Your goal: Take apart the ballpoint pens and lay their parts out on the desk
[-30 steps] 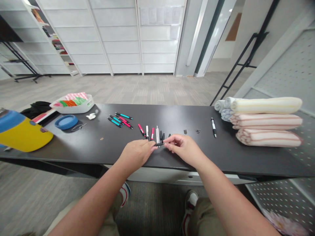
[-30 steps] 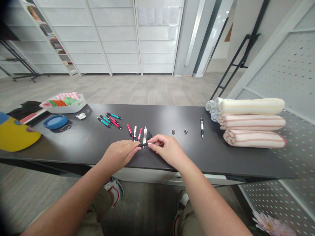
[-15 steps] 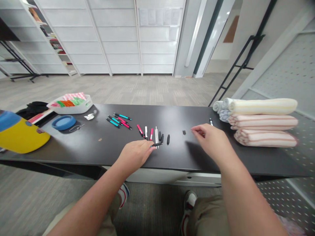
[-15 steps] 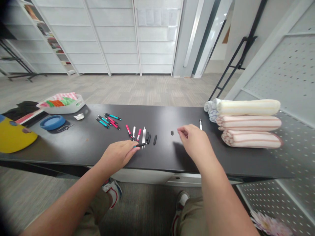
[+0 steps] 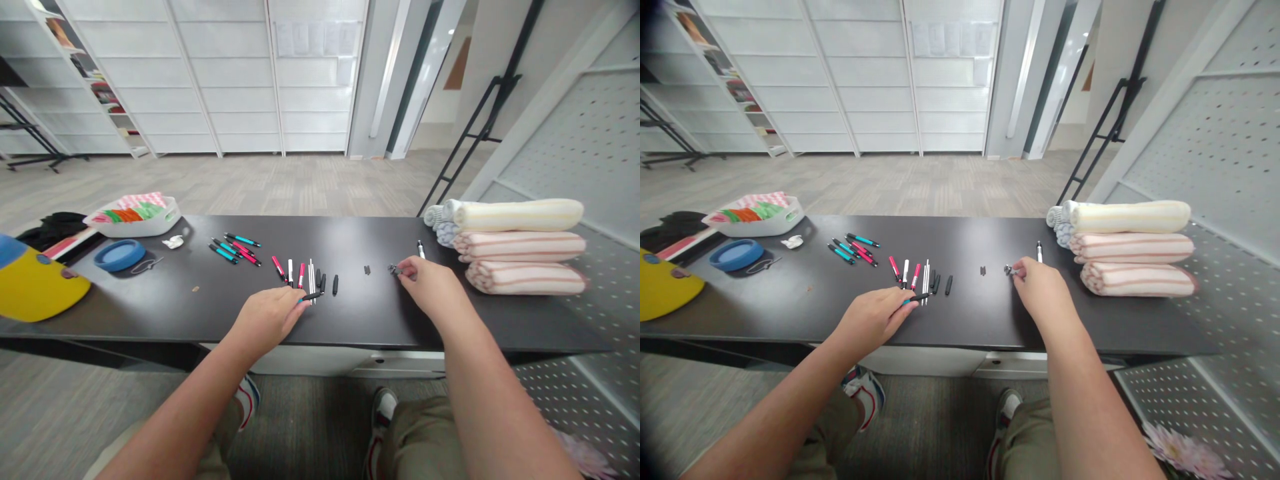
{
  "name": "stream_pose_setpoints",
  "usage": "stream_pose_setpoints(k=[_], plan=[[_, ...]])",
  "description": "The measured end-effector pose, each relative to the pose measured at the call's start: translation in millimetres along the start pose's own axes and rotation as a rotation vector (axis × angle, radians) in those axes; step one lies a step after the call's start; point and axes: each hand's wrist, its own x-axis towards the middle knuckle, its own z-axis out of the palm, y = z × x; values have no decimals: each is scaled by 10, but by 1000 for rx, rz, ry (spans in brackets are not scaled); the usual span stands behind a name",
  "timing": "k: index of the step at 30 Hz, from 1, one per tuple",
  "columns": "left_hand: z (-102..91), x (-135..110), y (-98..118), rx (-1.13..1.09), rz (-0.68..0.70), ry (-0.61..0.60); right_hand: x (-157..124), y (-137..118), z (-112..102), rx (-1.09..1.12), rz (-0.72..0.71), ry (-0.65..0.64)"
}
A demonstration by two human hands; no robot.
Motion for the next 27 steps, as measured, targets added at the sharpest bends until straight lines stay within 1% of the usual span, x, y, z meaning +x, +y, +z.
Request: stream_pose_setpoints(k=[4, 8, 12, 15, 17, 18, 20, 21, 24, 27], plan=[[3, -3, -2, -7, -2, -12, 9, -17, 34, 67, 69, 6], [-2, -7, 2, -10, -10, -18, 14, -25, 64, 117, 82, 24], [-1, -12, 4, -10, -14, -20, -5, -78, -12, 110, 82, 59], [2, -13, 4, -13, -18, -16, -69, -260, -127, 102, 40, 154], [1, -11, 5, -17, -16, -16, -143, -467, -178, 158, -71, 181], [0, -9, 6, -18, -17, -18, -187, -586, -185, 217, -162, 151], [-5, -6, 7, -17, -17, -23, -280, -826, -159, 365, -350, -20], [-8, -6, 8, -17, -17, -24, -322, -933, -131, 430, -411, -107], [-18, -9, 10, -24, -12, -33, -407, -1158, -21, 560, -466, -216], [-24, -13, 11, -27, -10, -45, -432, -1236, 60, 641, -456, -261]])
